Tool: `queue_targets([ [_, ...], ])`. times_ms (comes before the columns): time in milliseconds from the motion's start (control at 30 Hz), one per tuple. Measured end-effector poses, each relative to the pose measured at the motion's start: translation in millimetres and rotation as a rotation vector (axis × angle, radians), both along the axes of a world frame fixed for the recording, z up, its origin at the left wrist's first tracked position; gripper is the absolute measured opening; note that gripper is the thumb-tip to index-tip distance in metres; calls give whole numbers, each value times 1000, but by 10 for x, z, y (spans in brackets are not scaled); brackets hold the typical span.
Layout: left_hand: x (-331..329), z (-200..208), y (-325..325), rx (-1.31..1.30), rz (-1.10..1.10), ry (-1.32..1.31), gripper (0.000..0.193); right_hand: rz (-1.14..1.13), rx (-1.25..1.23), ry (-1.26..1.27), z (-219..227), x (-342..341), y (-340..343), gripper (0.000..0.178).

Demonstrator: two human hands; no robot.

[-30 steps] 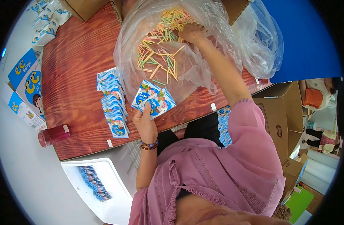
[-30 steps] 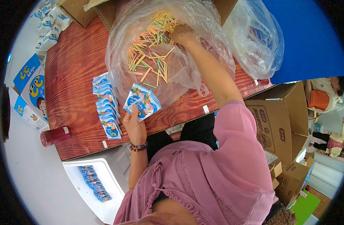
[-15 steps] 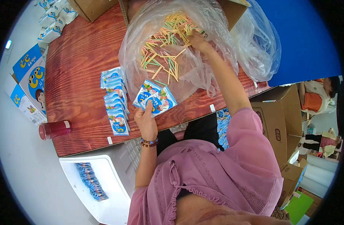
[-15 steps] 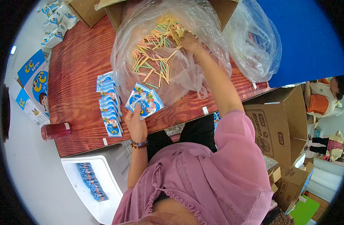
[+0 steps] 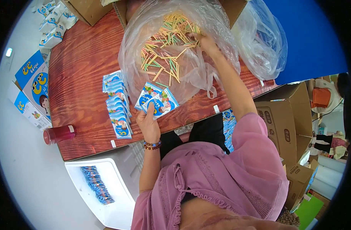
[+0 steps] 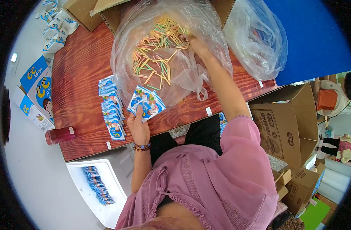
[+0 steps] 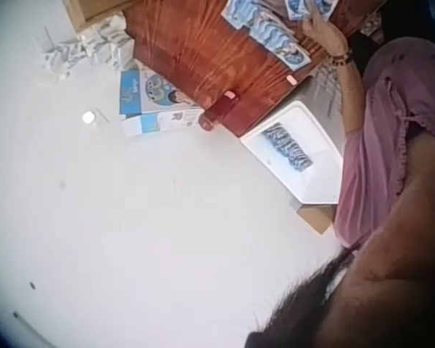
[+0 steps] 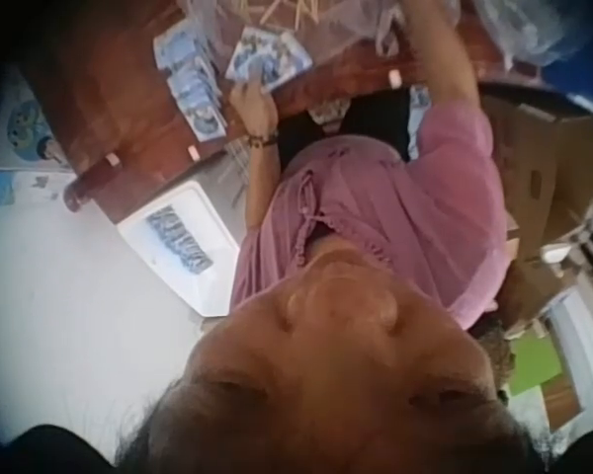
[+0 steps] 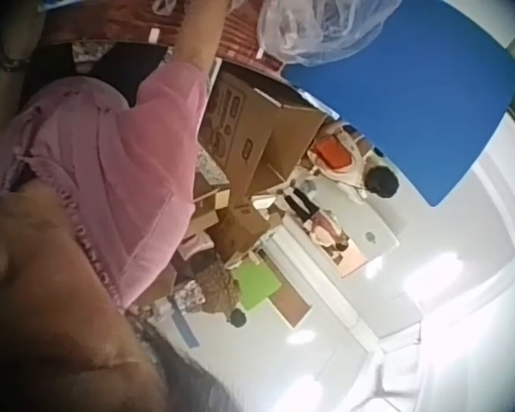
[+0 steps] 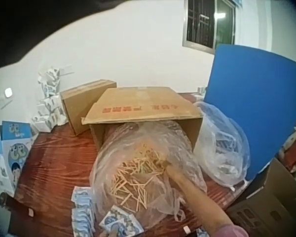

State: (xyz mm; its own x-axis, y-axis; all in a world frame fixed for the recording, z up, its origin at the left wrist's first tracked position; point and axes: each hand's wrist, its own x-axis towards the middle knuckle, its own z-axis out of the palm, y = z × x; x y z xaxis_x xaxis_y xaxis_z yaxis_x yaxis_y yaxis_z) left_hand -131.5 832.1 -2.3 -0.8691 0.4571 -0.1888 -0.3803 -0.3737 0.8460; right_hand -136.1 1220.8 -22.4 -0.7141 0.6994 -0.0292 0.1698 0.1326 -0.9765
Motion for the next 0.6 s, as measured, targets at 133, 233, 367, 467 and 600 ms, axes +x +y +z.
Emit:
queue_targets([
  [133, 18, 23, 20, 25, 23, -25, 14, 36, -80, 63, 104, -51, -144, 25],
  [233, 20, 42, -6, 13, 30, -2, 15, 63, 53, 133, 230, -58, -416, 23],
  [367, 14, 3, 8, 12, 0, 9, 14, 50, 191, 181, 20, 8, -340, 22],
  [467, 27, 56, 25, 17, 1, -7, 13, -4, 247, 183, 51, -30, -434, 19],
  [600, 8, 26, 0, 16, 19, -3, 12, 57, -13, 379, 182, -59, -499, 13],
])
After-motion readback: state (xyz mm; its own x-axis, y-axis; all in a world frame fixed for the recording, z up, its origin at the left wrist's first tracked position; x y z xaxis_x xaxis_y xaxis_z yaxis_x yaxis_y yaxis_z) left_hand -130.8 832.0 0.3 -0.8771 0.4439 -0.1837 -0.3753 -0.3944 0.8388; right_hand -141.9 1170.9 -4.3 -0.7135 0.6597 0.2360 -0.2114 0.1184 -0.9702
